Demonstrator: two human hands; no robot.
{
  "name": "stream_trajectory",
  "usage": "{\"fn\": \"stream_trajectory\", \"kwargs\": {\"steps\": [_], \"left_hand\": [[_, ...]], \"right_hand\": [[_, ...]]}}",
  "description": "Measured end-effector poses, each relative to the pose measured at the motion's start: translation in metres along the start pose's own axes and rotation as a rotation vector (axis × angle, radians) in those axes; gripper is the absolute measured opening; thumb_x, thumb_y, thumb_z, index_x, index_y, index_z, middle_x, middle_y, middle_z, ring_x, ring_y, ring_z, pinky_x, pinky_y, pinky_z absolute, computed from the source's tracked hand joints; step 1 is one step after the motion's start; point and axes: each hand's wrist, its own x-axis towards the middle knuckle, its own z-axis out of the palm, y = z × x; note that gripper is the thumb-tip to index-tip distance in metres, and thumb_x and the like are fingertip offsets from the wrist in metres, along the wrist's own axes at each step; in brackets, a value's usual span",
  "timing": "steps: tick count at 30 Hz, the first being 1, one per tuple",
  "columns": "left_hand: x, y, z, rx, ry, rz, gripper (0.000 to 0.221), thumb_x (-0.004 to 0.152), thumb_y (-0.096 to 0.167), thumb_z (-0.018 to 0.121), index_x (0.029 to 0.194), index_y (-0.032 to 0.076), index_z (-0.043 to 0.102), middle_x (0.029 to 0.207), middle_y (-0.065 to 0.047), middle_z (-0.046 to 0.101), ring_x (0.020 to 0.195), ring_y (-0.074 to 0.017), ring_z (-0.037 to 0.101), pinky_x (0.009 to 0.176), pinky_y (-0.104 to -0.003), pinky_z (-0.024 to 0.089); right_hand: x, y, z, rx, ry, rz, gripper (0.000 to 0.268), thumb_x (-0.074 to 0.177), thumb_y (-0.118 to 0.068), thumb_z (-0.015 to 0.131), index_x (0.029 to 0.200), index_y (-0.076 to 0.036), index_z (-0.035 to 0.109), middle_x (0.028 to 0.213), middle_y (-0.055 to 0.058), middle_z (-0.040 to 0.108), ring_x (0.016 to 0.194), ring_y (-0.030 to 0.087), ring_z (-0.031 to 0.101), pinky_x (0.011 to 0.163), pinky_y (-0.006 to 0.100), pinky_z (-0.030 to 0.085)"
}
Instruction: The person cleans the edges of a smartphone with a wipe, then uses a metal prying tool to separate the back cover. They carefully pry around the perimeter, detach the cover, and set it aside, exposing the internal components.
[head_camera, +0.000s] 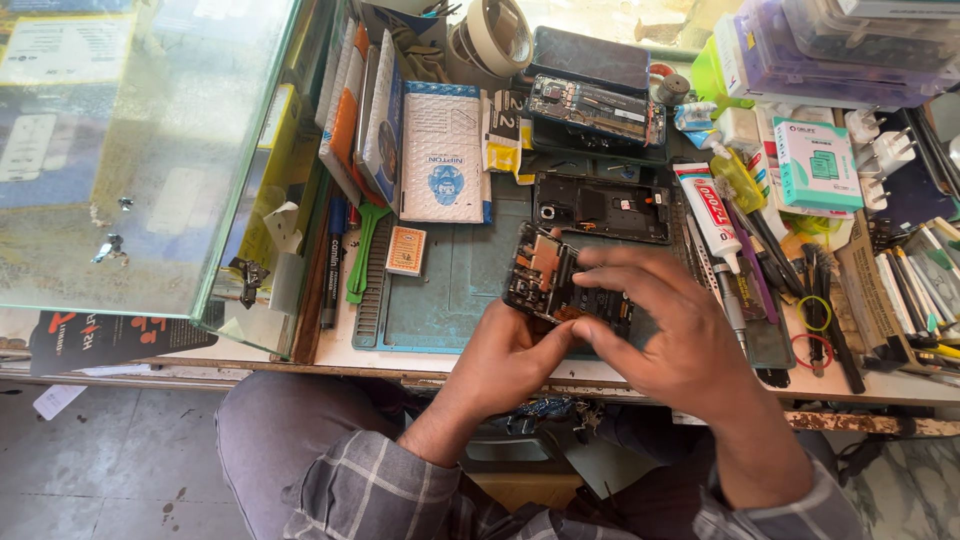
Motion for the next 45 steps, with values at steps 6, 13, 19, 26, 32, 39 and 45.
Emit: {"fn": "stream_trajectory", "kwargs": {"steps": [6,13,19,26,32,39,45], "left_hand": [[0.007,-0.02,-0.007,-0.384,-0.108,-0.008,0.03,0.103,0.0,0.06,0.131,-0.009,0.055,0.118,-0.013,0.07,0.106,-0.0187,0.071,0.094,-0.034,0.062],[0.005,0.003,-0.001,-0.391,-0.005,0.082,0.072,0.094,-0.001,0.067,0.156,0.003,0.03,0.149,-0.013,0.049,0.114,-0.0168,0.069,0.092,-0.032,0.061],[0.006,0.007,0.007,-0.225,0.141,0.105,0.074,0.094,0.005,0.071,0.157,0.003,0.033,0.138,-0.019,0.057,0.106,-0.0198,0.072,0.083,-0.029,0.062],[0.005,0.003,0.002,-0.304,0.081,0.051,0.076,0.095,0.015,0.071,0.158,0.003,0.031,0.141,-0.019,0.055,0.112,-0.0208,0.071,0.087,-0.031,0.062],[0.005,0.016,-0.031,-0.317,0.013,-0.09,0.085,0.088,0.031,0.076,0.154,-0.004,0.035,0.139,-0.02,0.063,0.11,-0.0246,0.073,0.086,-0.032,0.062],[0.01,0.026,-0.064,-0.134,0.116,-0.261,0.089,0.083,0.035,0.079,0.153,-0.005,0.043,0.12,-0.029,0.072,0.091,-0.0237,0.077,0.069,-0.029,0.063],[0.009,0.036,-0.055,0.617,0.137,-0.201,0.106,0.064,0.037,0.093,0.151,0.002,0.043,0.116,-0.016,0.073,0.085,-0.0217,0.077,0.072,-0.036,0.061]], "right_hand": [[-0.012,0.019,-0.006,0.065,-0.153,0.04,0.07,0.069,-0.021,0.088,0.135,-0.013,0.063,0.154,0.011,0.051,0.143,0.031,0.046,0.114,0.044,0.04],[-0.031,0.043,0.003,0.45,-0.111,0.133,0.054,0.083,-0.014,0.082,0.135,-0.011,0.066,0.15,0.009,0.061,0.141,0.027,0.057,0.116,0.042,0.046],[-0.058,0.079,0.018,1.183,-0.024,0.33,0.053,0.099,-0.022,0.073,0.143,0.005,0.062,0.133,0.021,0.069,0.121,0.029,0.066,0.105,0.045,0.054],[-0.066,0.096,0.024,1.311,0.041,0.432,0.058,0.097,-0.024,0.074,0.141,0.009,0.061,0.127,0.023,0.07,0.116,0.031,0.067,0.096,0.048,0.055],[-0.049,0.081,0.009,0.979,-0.054,0.212,0.05,0.093,-0.016,0.076,0.137,0.004,0.064,0.146,0.022,0.062,0.137,0.031,0.06,0.116,0.045,0.047],[-0.034,0.069,0.003,0.568,-0.125,0.123,0.057,0.079,-0.013,0.085,0.133,-0.008,0.067,0.144,0.013,0.064,0.14,0.028,0.056,0.119,0.045,0.042],[-0.016,0.062,0.002,0.141,-0.187,0.054,0.069,0.072,-0.019,0.088,0.136,-0.013,0.062,0.146,0.007,0.061,0.136,0.024,0.056,0.113,0.042,0.042]]}}
